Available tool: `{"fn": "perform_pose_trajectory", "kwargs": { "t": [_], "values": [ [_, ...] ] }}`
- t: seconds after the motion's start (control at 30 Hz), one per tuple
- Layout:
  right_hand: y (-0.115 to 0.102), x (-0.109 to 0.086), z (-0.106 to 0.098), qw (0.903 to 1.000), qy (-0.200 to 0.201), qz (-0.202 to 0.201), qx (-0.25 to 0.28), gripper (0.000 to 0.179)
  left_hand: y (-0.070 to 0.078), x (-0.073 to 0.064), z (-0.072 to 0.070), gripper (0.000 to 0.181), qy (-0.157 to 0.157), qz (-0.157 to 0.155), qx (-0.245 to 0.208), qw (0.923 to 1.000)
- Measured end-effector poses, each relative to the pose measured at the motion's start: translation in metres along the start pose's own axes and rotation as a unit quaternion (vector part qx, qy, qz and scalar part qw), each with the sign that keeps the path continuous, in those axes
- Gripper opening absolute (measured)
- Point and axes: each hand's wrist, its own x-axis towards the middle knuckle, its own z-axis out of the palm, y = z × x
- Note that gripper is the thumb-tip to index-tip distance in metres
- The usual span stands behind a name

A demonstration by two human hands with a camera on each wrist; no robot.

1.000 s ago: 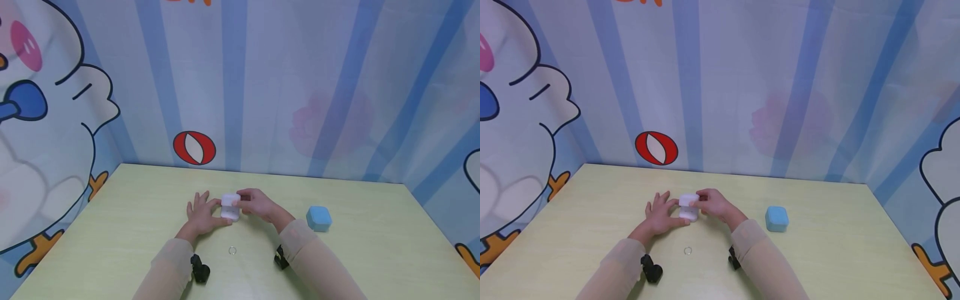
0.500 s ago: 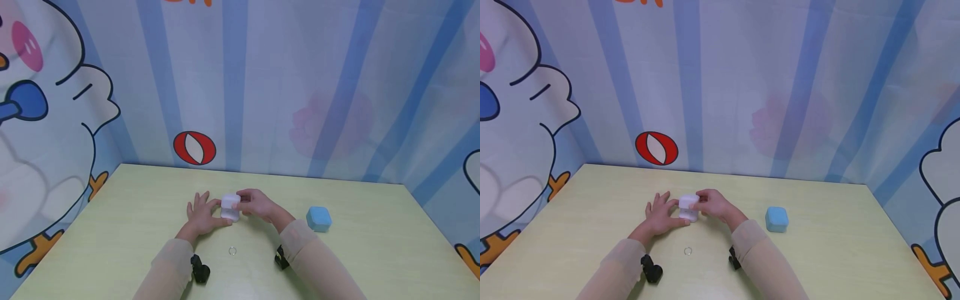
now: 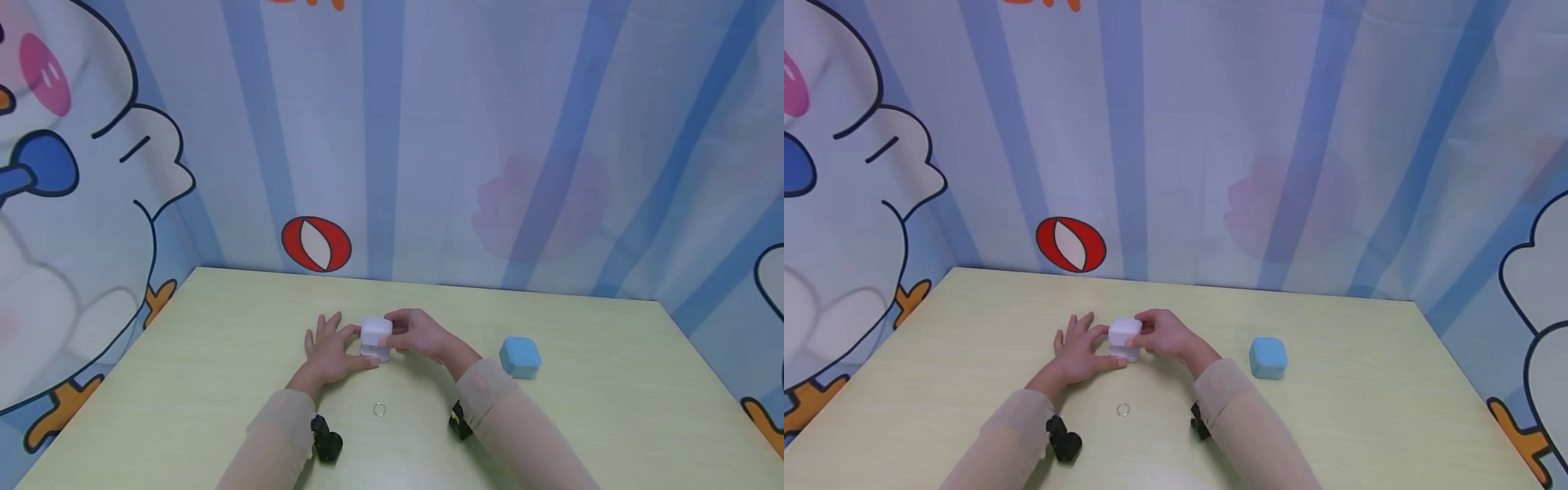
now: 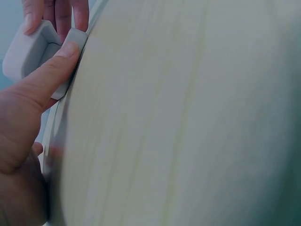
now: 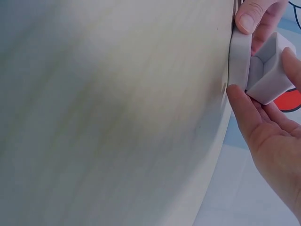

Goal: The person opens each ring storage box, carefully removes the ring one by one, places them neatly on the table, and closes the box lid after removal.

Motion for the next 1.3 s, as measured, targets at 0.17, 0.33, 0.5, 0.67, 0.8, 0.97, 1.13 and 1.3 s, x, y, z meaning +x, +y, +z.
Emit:
{"fn": "perform_pose_trajectory", "kwargs": {
  "t": [0.17,0.33,0.5,0.67,0.8,0.97,1.13,1.3],
  "values": [
    [0.0010,-0.0003,0.0000,1.0000,0.005,-0.007,-0.005,0.057,-0.0007,0.0007,0.0007,0.064,0.003,0.000,0.000,1.0000],
    [-0.0003,-0.0028,-0.0001,0.9997,0.009,-0.018,-0.012,0.057,0.0005,0.0001,0.0004,0.065,0.003,0.003,0.001,1.0000],
    [-0.0014,-0.0052,-0.0004,0.9993,0.007,-0.028,-0.022,0.056,0.0007,0.0009,0.0004,0.065,0.002,0.000,-0.002,1.0000],
    [0.0003,-0.0026,0.0000,0.9991,0.010,-0.027,-0.031,0.055,0.0005,0.0018,0.0007,0.064,0.002,-0.003,-0.006,1.0000],
    [0.0017,-0.0004,0.0009,0.9985,0.017,-0.025,-0.046,0.056,0.0005,0.0018,0.0006,0.064,0.003,-0.004,-0.009,1.0000],
    [0.0023,0.0005,0.0017,0.9975,0.024,-0.024,-0.062,0.056,0.0013,0.0013,0.0005,0.063,0.003,-0.004,-0.010,0.9999],
    [0.0024,0.0011,0.0025,0.9970,0.025,-0.022,-0.070,0.057,0.0012,0.0013,0.0007,0.063,0.004,-0.006,-0.009,0.9999],
    [0.0039,0.0019,0.0029,0.9957,0.026,-0.027,-0.085,0.058,0.0001,0.0024,0.0013,0.064,0.007,-0.003,-0.008,0.9999]
  ]
}}
